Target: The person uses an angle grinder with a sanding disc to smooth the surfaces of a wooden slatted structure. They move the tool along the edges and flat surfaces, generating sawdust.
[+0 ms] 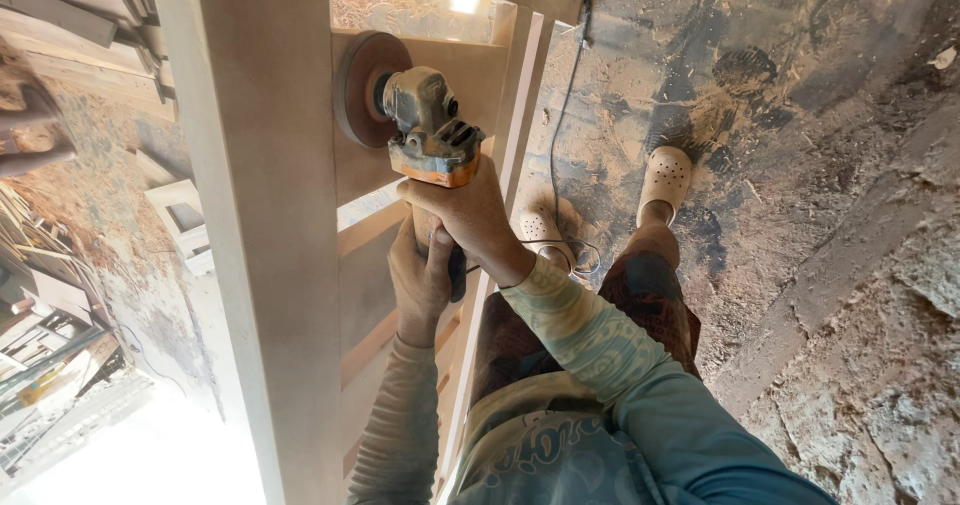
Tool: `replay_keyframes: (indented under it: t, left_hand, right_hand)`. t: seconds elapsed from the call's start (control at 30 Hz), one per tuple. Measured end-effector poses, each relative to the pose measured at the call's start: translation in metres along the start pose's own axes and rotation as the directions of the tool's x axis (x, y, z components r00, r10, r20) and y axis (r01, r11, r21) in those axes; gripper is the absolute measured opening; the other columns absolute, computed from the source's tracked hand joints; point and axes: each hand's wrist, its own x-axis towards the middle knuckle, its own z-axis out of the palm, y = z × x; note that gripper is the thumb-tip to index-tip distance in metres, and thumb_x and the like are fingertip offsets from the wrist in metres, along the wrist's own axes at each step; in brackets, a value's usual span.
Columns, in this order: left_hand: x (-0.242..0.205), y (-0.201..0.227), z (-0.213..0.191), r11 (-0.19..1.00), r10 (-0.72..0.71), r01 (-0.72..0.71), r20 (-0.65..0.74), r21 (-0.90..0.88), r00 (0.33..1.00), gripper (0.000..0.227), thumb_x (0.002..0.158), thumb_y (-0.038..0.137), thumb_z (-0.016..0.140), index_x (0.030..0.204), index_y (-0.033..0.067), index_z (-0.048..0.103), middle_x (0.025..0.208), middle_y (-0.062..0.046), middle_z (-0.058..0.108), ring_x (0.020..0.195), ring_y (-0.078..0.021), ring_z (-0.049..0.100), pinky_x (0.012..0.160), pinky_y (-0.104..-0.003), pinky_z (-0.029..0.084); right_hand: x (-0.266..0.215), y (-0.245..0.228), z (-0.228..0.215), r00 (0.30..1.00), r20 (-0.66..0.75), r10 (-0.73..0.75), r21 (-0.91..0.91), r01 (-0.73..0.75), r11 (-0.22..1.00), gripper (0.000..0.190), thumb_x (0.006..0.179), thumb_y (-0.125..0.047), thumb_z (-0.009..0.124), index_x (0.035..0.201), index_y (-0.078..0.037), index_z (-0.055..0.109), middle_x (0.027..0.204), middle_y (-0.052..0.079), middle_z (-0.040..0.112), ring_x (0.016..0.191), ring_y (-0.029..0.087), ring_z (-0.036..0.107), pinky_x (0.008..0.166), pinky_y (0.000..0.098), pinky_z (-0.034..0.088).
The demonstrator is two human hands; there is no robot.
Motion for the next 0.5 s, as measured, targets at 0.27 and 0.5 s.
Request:
replay_keyframes:
  t: [0.27,0.5]
  left_hand:
    - [0.020,0.009,0.008,0.999,0.035,-0.035,-0.010,0.036,0.999,0.072,0.098,0.066,0.056,0.112,-0.0050,0.062,0.080,-0.010,0.071,0.073,-0.0146,0.070,0.065,-0.031,0.056]
    - [0.025,0.022,0.016,0.999,0.040,-0.038,-0.067,0.031,0.997,0.070,0.099,0.063,0.058,0.113,-0.0057,0.062,0.081,-0.010,0.071,0.075,-0.0139,0.069,0.067,-0.031,0.056]
  right_hand:
    - [0.016,-0.025,-0.003,0.974,-0.037,0.224,0.065,-0.222,0.973,0.014,0.079,0.001,0.077,0.091,0.001,0.070,0.069,0.004,0.066,0.048,0.006,0.053,0.038,0.0229,0.038]
    - [0.028,-0.037,-0.005,0.989,0.022,0.144,0.082,-0.145,0.986,0.011,0.083,0.003,0.077,0.089,0.001,0.068,0.068,0.002,0.062,0.049,0.006,0.055,0.041,0.0218,0.040]
